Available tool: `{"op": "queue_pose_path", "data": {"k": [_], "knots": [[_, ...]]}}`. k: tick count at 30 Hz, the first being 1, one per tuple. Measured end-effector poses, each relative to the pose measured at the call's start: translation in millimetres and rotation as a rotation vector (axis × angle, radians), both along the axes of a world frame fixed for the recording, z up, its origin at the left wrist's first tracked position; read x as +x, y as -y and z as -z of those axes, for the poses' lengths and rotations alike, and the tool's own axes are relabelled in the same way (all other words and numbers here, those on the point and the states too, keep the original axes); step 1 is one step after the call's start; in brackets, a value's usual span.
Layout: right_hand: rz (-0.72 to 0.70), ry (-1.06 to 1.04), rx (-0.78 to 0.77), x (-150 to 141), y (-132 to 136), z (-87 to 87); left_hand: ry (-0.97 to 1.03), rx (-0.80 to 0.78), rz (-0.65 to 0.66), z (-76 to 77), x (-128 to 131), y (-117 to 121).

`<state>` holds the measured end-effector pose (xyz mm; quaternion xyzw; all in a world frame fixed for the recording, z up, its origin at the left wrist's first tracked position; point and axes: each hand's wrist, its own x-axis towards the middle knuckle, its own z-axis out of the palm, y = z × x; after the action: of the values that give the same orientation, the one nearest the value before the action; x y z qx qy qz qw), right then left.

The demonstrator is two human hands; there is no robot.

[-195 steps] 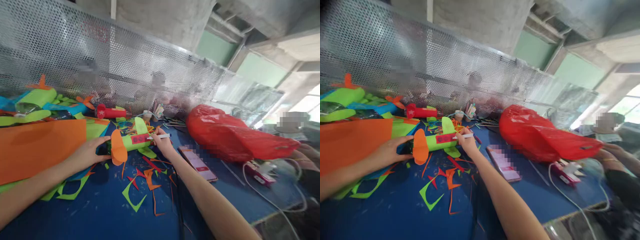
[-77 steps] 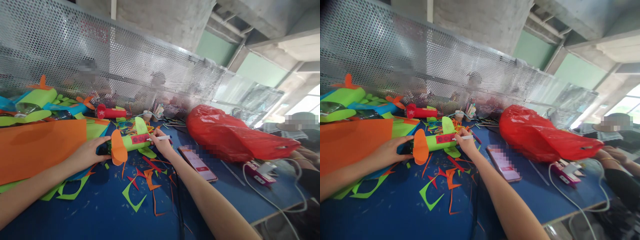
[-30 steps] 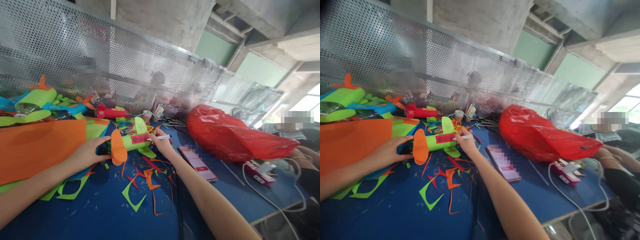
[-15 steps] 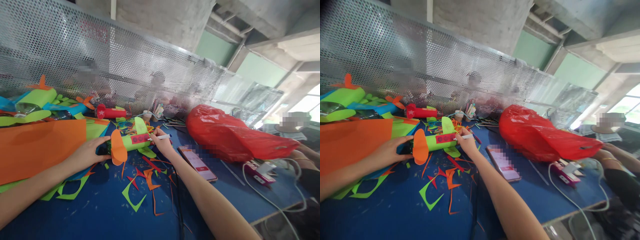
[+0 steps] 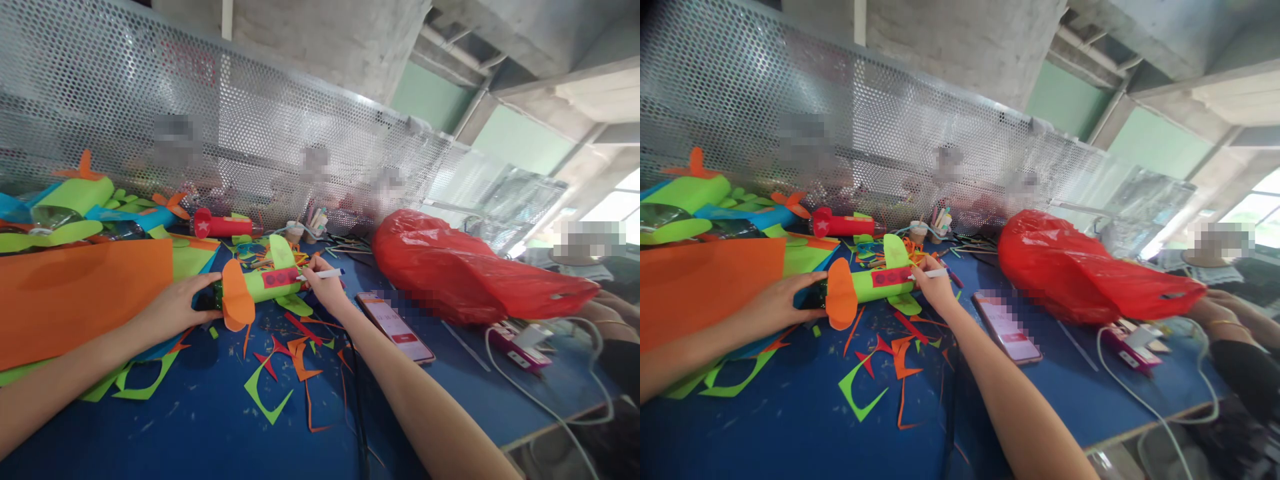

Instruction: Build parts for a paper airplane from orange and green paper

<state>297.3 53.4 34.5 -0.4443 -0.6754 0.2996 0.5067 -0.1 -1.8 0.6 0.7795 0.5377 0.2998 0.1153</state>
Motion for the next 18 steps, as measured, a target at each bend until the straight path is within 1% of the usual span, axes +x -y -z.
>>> {"op": "queue_pose_path", "data": {"k": [6,18], "knots": [[-0.002,-0.006,-0.008,-0.7,-0.2,0.8,0.006,0.028,0.004,2.7,-1.5,-1.0],[-0.007,-0.011,-0.013,-0.4,-0.3,1.1,0.021,0.035,-0.004,1.6,-0.2,-0.6]]}}
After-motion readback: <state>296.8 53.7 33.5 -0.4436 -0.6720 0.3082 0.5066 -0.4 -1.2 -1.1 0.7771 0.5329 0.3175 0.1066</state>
